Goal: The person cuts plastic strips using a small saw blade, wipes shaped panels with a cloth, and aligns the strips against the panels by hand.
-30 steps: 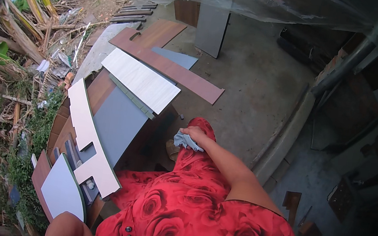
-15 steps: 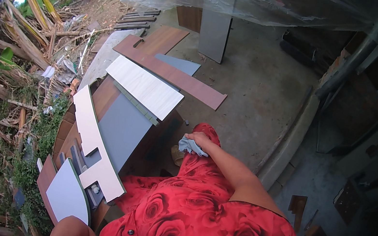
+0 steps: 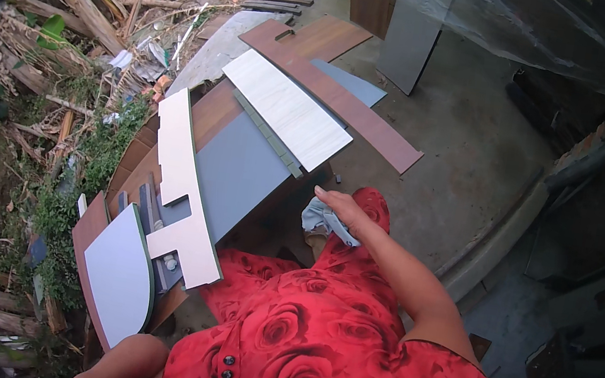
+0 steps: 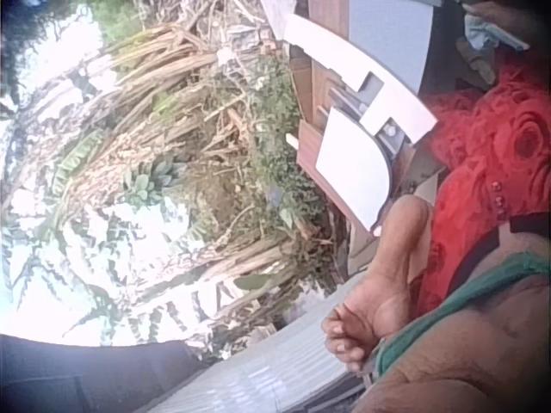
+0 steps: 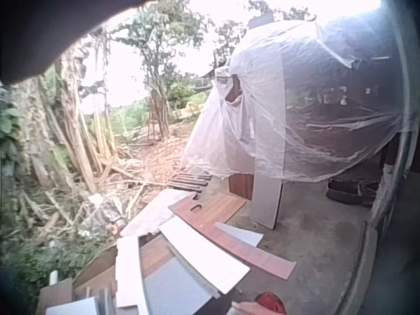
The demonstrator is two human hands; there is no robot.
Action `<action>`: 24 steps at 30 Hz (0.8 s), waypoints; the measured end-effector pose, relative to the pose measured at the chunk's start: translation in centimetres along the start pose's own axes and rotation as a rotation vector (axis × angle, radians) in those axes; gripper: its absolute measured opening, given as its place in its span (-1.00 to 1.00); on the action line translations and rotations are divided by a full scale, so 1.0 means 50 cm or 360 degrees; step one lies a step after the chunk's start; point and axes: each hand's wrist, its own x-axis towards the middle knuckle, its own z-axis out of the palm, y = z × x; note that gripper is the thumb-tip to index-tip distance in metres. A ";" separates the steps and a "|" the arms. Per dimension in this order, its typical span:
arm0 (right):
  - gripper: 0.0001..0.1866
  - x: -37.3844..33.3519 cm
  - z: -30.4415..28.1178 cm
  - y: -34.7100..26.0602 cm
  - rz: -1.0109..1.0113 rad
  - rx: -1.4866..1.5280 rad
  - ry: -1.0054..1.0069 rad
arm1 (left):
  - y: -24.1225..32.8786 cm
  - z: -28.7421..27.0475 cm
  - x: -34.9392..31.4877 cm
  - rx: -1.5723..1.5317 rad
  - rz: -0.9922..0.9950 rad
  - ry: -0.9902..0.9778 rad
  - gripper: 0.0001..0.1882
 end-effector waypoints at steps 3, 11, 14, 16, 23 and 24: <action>-0.46 0.045 0.045 -0.017 -0.0007 0.0027 -0.0071 | -0.008 -0.022 -0.062 -0.0120 -0.0677 -0.0088 -0.58; -0.47 0.090 0.088 -0.052 0.0202 0.0102 0.0056 | 0.033 0.063 -0.362 0.0131 -0.2638 -0.0328 -0.84; -0.51 0.112 0.085 -0.029 0.0145 0.0152 0.0058 | 0.064 0.054 -0.440 -0.0101 -0.3057 -0.0445 -0.86; -0.56 0.109 0.087 -0.026 0.0180 0.0170 0.0031 | 0.084 0.054 -0.477 -0.0263 -0.3376 -0.0480 -0.86; -0.66 0.050 0.143 -0.015 -0.0109 -0.0234 -0.0075 | 0.108 0.094 -0.585 -0.0621 -0.3845 -0.0817 -0.80; -0.63 0.036 0.147 -0.006 -0.0112 -0.0341 -0.0088 | 0.103 0.105 -0.595 -0.0615 -0.3848 -0.0794 -0.80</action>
